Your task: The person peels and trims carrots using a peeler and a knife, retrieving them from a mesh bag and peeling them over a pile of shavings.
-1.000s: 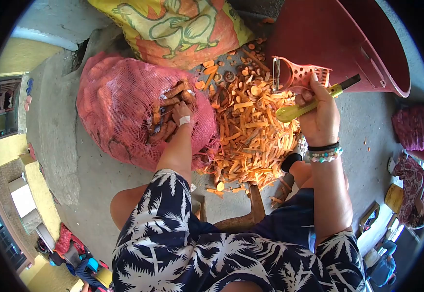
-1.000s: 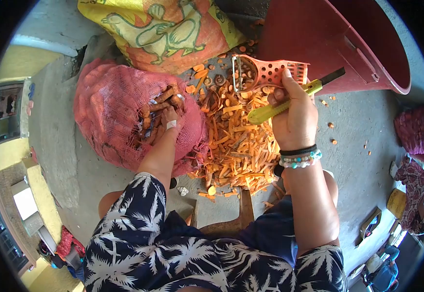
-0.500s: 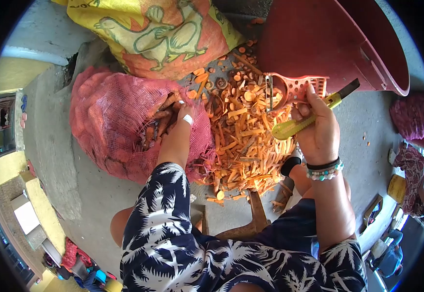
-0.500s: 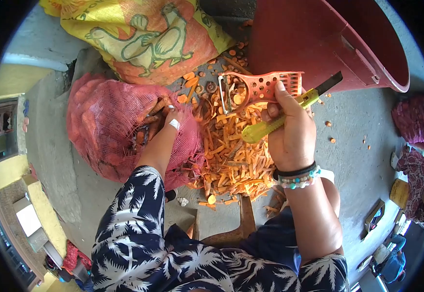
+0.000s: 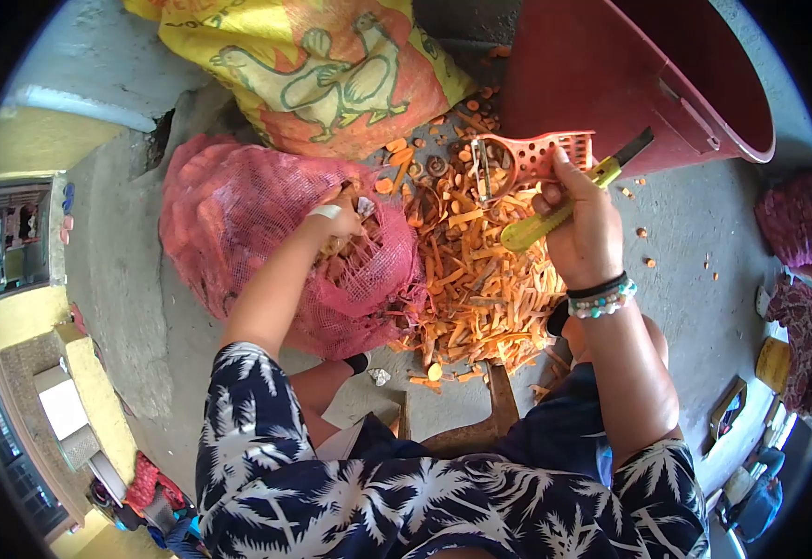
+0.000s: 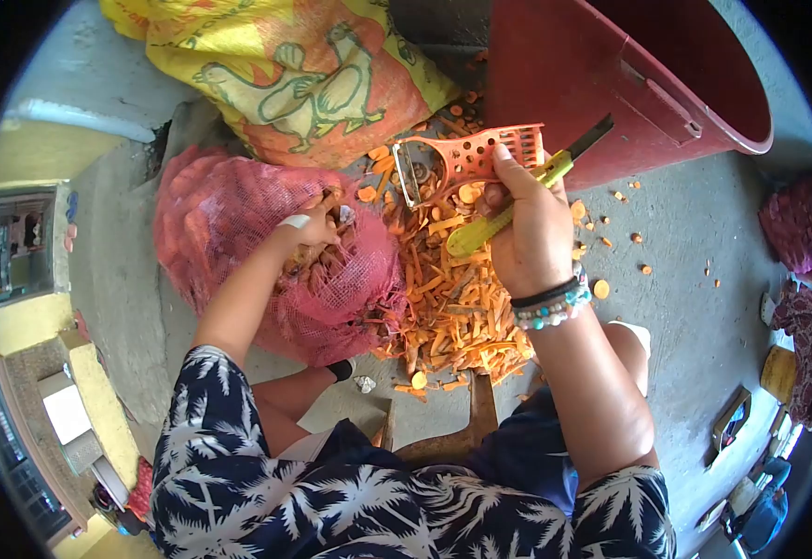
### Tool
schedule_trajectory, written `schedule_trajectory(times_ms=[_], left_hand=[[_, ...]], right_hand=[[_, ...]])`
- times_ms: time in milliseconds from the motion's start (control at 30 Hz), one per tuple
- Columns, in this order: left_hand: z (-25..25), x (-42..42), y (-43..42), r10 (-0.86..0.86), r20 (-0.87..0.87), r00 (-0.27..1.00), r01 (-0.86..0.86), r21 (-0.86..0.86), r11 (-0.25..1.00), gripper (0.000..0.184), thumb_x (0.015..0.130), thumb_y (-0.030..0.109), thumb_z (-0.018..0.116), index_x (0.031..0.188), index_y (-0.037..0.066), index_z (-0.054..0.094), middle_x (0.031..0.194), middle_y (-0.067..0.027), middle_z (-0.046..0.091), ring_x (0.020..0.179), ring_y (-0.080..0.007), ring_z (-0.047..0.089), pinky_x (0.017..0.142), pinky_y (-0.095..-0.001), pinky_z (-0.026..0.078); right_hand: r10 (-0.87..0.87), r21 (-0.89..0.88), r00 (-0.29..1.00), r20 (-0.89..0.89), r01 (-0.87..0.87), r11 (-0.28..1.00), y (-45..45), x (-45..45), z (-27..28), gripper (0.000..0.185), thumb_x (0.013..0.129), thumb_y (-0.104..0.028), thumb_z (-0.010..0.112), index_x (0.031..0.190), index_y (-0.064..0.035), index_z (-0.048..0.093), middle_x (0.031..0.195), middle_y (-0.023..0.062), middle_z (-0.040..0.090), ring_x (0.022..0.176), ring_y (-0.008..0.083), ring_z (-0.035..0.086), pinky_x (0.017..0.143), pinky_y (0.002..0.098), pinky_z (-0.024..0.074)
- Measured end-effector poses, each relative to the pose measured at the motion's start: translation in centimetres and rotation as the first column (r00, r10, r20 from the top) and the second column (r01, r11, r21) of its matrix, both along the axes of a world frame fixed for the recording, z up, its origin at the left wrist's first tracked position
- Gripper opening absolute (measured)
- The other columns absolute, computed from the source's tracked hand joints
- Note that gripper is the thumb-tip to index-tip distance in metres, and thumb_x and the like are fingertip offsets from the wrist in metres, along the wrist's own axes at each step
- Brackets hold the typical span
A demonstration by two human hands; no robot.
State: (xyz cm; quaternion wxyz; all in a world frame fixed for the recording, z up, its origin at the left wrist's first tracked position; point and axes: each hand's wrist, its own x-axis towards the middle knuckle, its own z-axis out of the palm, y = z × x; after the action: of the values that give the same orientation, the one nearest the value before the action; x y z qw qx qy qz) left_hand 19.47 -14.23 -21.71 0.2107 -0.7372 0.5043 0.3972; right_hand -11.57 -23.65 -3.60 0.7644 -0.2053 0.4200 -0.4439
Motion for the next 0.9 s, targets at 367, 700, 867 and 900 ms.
schedule_trajectory(times_ms=[367, 700, 867, 900], left_hand=[[7.5, 1.3, 12.3, 0.676, -0.734, -0.068, -0.819, 0.428, 0.382, 0.035, 0.084, 0.024, 0.057, 0.108, -0.001, 0.049, 0.095, -0.0098, 0.059, 0.083, -0.0185, 0.058, 0.075, -0.0316, 0.047], [18.2, -9.1, 13.3, 0.399, -0.682, 0.612, -0.779, -0.607, 0.157, 0.053, 0.087, 0.042, 0.052, 0.121, 0.002, 0.041, 0.091, -0.0098, 0.057, 0.081, -0.022, 0.058, 0.074, -0.0329, 0.046], [17.1, -12.8, 12.6, 0.28, -0.931, -0.233, -0.942, 0.287, 0.172, 0.065, 0.083, 0.043, 0.058, 0.13, 0.007, 0.032, 0.097, -0.0042, 0.053, 0.094, -0.0159, 0.053, 0.086, -0.0312, 0.042], [17.7, -13.4, 11.9, 0.284, -0.927, -0.247, -0.936, 0.304, 0.178, 0.065, 0.083, 0.043, 0.058, 0.13, 0.007, 0.032, 0.097, -0.0042, 0.053, 0.094, -0.0159, 0.053, 0.086, -0.0312, 0.042]], right_hand=[[0.014, -0.008, 0.998, 0.067, -0.014, 1.0, 2.0, 0.0, 1.2, 0.002, 0.085, -0.006, 0.055, 0.085, -0.0039, 0.055, 0.071, 0.0016, 0.054, 0.056, 0.0092, 0.044, 0.049, 0.0231, 0.0355], [0.232, -0.276, 0.967, -0.104, -0.252, 0.927, 2.8, -1.4, 2.3, 0.007, 0.084, -0.004, 0.055, 0.09, -0.0044, 0.052, 0.071, -0.0005, 0.052, 0.051, 0.0069, 0.044, 0.042, 0.0193, 0.0349], [0.159, -0.411, 0.429, -0.889, -0.902, 0.134, 4.6, -1.7, 3.8, 0.022, 0.075, -0.014, 0.061, 0.093, -0.0019, 0.055, 0.074, 0.0116, 0.057, 0.069, 0.0234, 0.058, 0.065, 0.0348, 0.0448], [0.158, -0.395, 0.415, -0.896, -0.908, 0.141, 4.9, -1.9, 2.9, 0.022, 0.075, -0.014, 0.061, 0.093, -0.0019, 0.055, 0.074, 0.0116, 0.057, 0.069, 0.0234, 0.058, 0.065, 0.0348, 0.0448]])
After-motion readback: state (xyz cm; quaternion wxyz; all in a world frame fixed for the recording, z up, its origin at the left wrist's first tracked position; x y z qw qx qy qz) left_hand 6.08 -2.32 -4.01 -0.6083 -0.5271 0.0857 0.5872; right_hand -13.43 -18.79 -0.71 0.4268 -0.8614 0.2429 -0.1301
